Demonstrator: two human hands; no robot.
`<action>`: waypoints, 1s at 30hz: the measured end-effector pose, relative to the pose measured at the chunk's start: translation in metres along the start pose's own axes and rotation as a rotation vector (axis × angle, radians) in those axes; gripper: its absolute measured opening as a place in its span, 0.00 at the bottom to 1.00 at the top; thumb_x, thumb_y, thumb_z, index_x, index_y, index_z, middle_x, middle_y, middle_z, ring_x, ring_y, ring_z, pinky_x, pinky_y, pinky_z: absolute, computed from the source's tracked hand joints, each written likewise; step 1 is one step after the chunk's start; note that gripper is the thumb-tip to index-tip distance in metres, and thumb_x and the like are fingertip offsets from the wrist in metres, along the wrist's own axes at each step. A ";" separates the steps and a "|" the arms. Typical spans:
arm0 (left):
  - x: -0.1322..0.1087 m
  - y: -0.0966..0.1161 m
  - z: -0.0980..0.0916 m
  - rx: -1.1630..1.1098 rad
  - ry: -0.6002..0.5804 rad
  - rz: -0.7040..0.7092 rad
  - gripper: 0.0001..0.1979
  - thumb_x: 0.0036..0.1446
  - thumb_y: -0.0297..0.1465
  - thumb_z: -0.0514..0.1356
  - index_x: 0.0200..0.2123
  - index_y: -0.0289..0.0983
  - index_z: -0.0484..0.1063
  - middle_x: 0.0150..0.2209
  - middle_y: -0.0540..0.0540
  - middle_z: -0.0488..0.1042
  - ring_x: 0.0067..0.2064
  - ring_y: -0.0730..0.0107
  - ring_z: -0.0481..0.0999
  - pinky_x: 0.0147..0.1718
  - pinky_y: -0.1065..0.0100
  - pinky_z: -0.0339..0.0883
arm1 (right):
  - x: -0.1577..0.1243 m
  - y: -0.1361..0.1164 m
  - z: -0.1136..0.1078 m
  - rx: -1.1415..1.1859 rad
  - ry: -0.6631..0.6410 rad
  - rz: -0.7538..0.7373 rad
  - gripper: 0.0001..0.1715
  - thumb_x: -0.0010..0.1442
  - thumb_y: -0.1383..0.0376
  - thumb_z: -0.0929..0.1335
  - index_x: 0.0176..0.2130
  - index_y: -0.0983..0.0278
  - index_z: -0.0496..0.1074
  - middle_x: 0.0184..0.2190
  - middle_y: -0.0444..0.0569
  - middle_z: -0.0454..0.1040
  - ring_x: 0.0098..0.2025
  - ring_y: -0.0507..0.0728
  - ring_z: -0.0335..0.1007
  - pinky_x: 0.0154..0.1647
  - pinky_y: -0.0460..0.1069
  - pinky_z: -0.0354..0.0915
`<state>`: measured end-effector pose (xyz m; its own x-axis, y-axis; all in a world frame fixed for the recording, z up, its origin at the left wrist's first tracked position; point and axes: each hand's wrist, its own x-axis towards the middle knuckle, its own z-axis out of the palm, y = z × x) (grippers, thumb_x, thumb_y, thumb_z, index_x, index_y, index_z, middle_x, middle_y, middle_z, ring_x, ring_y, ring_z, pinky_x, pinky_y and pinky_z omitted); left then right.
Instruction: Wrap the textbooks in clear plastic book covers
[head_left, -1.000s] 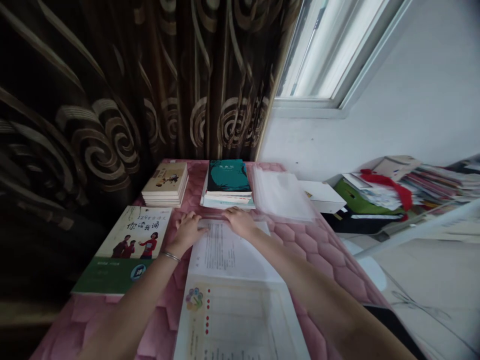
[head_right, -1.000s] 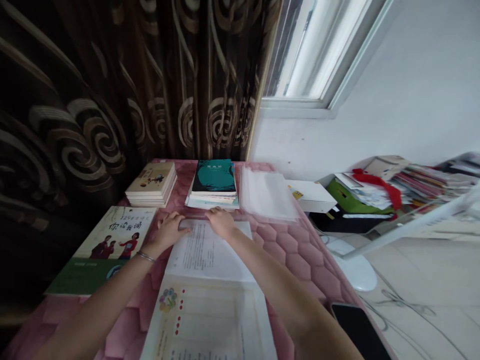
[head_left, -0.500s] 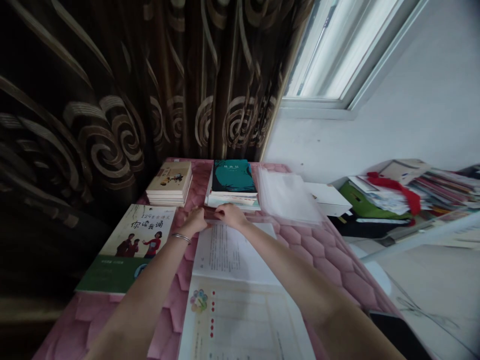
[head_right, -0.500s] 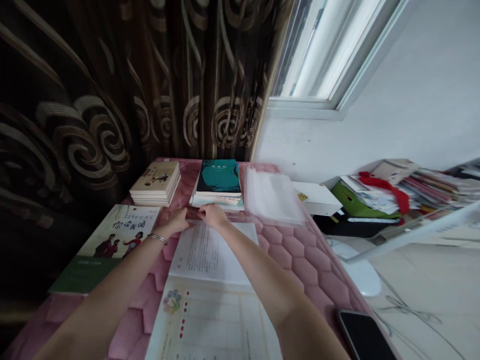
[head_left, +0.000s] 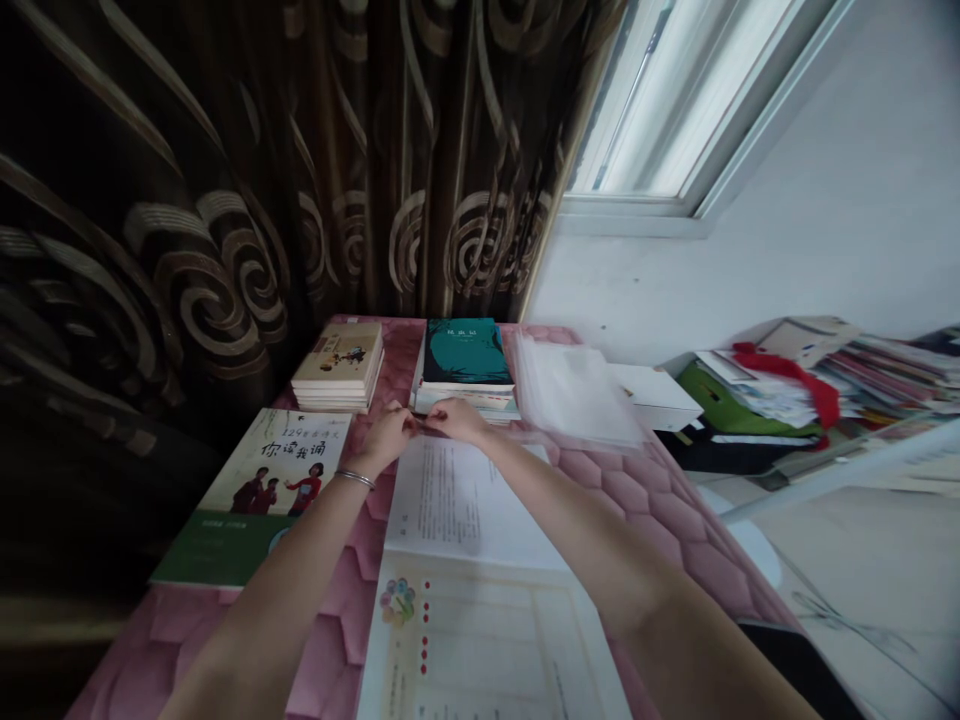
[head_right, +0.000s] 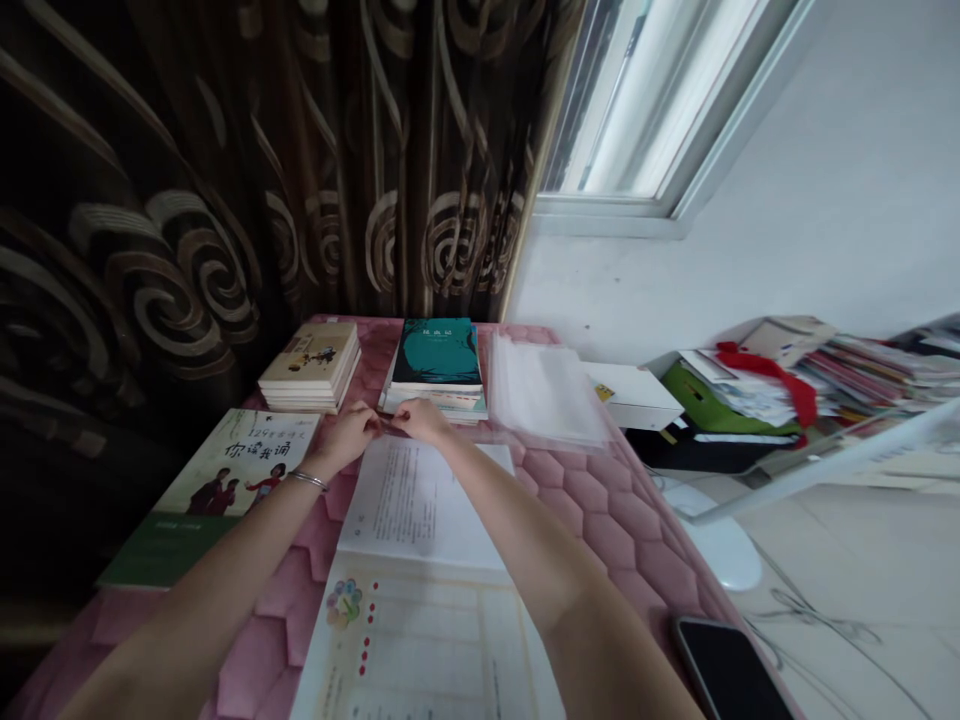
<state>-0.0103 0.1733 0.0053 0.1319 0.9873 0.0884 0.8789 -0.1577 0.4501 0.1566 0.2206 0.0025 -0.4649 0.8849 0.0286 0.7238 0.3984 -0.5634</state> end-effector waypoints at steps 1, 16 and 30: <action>-0.001 0.001 -0.001 -0.007 0.009 0.017 0.06 0.55 0.23 0.60 0.29 0.38 0.74 0.40 0.48 0.72 0.46 0.69 0.73 0.47 0.70 0.65 | 0.002 0.000 -0.001 0.019 -0.019 -0.010 0.07 0.57 0.62 0.69 0.33 0.63 0.77 0.32 0.46 0.79 0.34 0.52 0.73 0.34 0.43 0.61; -0.008 0.000 -0.007 -0.153 0.080 0.027 0.05 0.52 0.23 0.62 0.27 0.39 0.71 0.40 0.48 0.70 0.46 0.68 0.72 0.51 0.68 0.65 | 0.026 0.007 -0.008 0.280 -0.306 -0.149 0.13 0.42 0.70 0.74 0.27 0.64 0.67 0.22 0.37 0.70 0.26 0.49 0.68 0.28 0.43 0.61; 0.007 0.002 -0.012 -0.322 -0.079 -0.065 0.07 0.55 0.28 0.58 0.35 0.37 0.75 0.35 0.47 0.81 0.39 0.68 0.78 0.37 0.71 0.70 | 0.009 0.012 -0.025 0.125 -0.379 -0.092 0.13 0.43 0.65 0.76 0.31 0.64 0.74 0.26 0.41 0.76 0.30 0.52 0.71 0.30 0.44 0.61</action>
<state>-0.0134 0.1798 0.0178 0.1271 0.9918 -0.0133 0.6987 -0.0800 0.7109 0.1737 0.2389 0.0168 -0.6968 0.6859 -0.2097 0.6137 0.4189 -0.6692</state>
